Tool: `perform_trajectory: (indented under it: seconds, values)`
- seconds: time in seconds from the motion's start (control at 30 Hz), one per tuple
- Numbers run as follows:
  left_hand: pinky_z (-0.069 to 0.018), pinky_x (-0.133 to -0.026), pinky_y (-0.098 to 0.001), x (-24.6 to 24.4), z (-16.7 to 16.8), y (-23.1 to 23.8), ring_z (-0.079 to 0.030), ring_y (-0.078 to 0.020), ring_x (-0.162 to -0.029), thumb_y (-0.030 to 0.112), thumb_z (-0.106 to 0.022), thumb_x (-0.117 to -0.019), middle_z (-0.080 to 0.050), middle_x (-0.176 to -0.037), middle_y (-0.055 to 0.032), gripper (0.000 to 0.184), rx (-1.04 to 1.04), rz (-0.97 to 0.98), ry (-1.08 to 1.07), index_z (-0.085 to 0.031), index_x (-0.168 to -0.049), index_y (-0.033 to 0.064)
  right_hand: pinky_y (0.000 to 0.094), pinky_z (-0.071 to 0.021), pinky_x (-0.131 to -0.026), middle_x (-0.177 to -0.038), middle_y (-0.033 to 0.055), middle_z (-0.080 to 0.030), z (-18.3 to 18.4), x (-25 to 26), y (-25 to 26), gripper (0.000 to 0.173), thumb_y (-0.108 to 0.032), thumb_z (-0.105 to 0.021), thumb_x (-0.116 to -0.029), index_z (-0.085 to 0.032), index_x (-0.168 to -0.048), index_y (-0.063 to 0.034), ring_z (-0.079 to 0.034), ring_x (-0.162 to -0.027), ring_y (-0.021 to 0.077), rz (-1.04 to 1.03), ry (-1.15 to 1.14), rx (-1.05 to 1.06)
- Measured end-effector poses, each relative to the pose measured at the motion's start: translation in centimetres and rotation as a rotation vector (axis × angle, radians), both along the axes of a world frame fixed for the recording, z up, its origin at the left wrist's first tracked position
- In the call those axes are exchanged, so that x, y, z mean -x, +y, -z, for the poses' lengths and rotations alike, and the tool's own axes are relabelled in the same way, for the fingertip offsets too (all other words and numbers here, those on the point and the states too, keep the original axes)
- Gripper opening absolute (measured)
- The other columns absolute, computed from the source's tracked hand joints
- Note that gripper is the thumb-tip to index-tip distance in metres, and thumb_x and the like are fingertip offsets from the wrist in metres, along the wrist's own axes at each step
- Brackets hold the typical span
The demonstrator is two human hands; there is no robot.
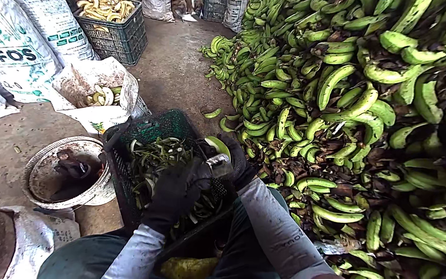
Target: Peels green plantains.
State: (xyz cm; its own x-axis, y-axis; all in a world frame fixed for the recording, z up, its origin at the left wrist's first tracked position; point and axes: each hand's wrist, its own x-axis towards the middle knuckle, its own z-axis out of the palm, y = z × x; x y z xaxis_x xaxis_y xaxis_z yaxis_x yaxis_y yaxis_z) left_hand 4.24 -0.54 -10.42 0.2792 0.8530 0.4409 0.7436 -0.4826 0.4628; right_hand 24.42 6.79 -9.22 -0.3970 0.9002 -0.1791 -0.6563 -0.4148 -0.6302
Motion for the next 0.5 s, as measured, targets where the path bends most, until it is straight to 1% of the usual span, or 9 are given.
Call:
perform_trajectory:
  seconds: [0.07, 0.1, 0.13, 0.2, 0.3, 0.37, 0.4, 0.43, 0.5]
  values:
    - [-0.0568, -0.083, -0.0559, -0.9, 0.4, -0.2, -0.070, -0.0379, -0.099, 0.058, -0.047, -0.1000, -0.073, -0.108, -0.0185, 0.060, -0.087, 0.006, 0.028, -0.067, -0.135, 0.0144, 0.0202, -0.0507, -0.050, -0.069, -0.0031, -0.056, 0.3, -0.1, 0.1, 0.040, -0.047, -0.037, -0.1046, -0.061, -0.095, -0.0159, -0.056, -0.054, 0.0053, -0.032, 0.044, 0.068]
    - [-0.0569, -0.082, -0.0556, -1.2, 0.5, -0.2, -0.070, -0.0385, -0.097, 0.057, -0.047, -0.0999, -0.072, -0.106, -0.0186, 0.059, -0.071, -0.006, 0.028, -0.068, -0.135, 0.0149, 0.0210, -0.0505, -0.049, -0.068, -0.0027, -0.056, 0.0, 0.0, -0.1, 0.040, -0.046, -0.037, -0.1044, -0.061, -0.094, -0.0157, -0.055, -0.053, 0.0059, -0.028, 0.006, 0.092]
    - [-0.0560, -0.083, -0.0571, -1.3, 0.3, -0.2, -0.069, -0.0401, -0.100, 0.054, -0.048, -0.0994, -0.071, -0.109, -0.0198, 0.057, -0.003, -0.017, 0.023, -0.066, -0.137, 0.0146, 0.0224, -0.0512, -0.051, -0.070, -0.0019, -0.058, -0.3, 0.3, -0.4, 0.038, -0.043, -0.036, -0.1052, -0.061, -0.095, -0.0163, -0.057, -0.055, 0.0069, -0.007, -0.068, 0.089]
    - [-0.0517, -0.094, -0.0592, -1.2, 0.0, 0.0, -0.064, -0.0415, -0.112, 0.049, -0.050, -0.0999, -0.068, -0.121, -0.0209, 0.056, 0.194, -0.039, -0.020, -0.061, -0.142, 0.0144, 0.0237, -0.0532, -0.054, -0.072, -0.0011, -0.062, -0.9, 0.9, -0.9, 0.036, -0.039, -0.036, -0.1065, -0.063, -0.097, -0.0165, -0.060, -0.060, 0.0074, 0.035, -0.204, 0.053]
    - [-0.0486, -0.103, -0.0548, -0.8, -0.3, 0.7, -0.062, -0.0351, -0.120, 0.045, -0.052, -0.1011, -0.065, -0.129, -0.0182, 0.054, 0.360, -0.101, -0.152, -0.058, -0.145, 0.0134, 0.0231, -0.0546, -0.057, -0.075, -0.0009, -0.064, -0.8, 1.5, -1.1, 0.037, -0.038, -0.035, -0.1082, -0.064, -0.102, -0.0157, -0.062, -0.063, 0.0067, 0.031, -0.331, -0.057]
    - [-0.0519, -0.099, -0.0507, 0.0, -0.7, 1.3, -0.065, -0.0265, -0.113, 0.041, -0.051, -0.1037, -0.067, -0.126, -0.0125, 0.049, 0.457, -0.170, -0.289, -0.056, -0.145, 0.0159, 0.0226, -0.0547, -0.061, -0.081, -0.0011, -0.063, -0.4, 1.4, -1.4, 0.034, -0.034, -0.033, -0.1103, -0.061, -0.112, -0.0150, -0.061, -0.068, 0.0058, -0.014, -0.399, -0.209]
    - [-0.0539, -0.093, -0.0505, 0.6, -1.0, 1.7, -0.067, -0.0237, -0.105, 0.043, -0.049, -0.1058, -0.069, -0.118, -0.0098, 0.046, 0.509, -0.223, -0.355, -0.058, -0.143, 0.0181, 0.0225, -0.0544, -0.059, -0.080, -0.0009, -0.062, -0.5, 1.5, -1.5, 0.033, -0.034, -0.034, -0.1095, -0.062, -0.110, -0.0153, -0.060, -0.065, 0.0060, -0.037, -0.378, -0.223]
    - [-0.0549, -0.086, -0.0513, 1.6, -1.2, 2.2, -0.067, -0.0232, -0.095, 0.049, -0.047, -0.1064, -0.069, -0.109, -0.0087, 0.045, 0.546, -0.281, -0.411, -0.059, -0.139, 0.0197, 0.0225, -0.0536, -0.057, -0.077, -0.0007, -0.062, -0.7, 1.6, -1.6, 0.033, -0.034, -0.034, -0.1086, -0.062, -0.107, -0.0155, -0.059, -0.062, 0.0063, -0.048, -0.351, -0.217]
    - [-0.0537, -0.082, -0.0555, 3.7, -1.8, 2.6, -0.067, -0.0273, -0.092, 0.055, -0.043, -0.1061, -0.069, -0.104, -0.0112, 0.048, 0.602, -0.363, -0.461, -0.058, -0.136, 0.0207, 0.0220, -0.0520, -0.052, -0.073, 0.0004, -0.060, -0.8, 1.4, -1.2, 0.037, -0.035, -0.033, -0.1073, -0.063, -0.108, -0.0130, -0.057, -0.057, 0.0072, -0.052, -0.356, -0.183]
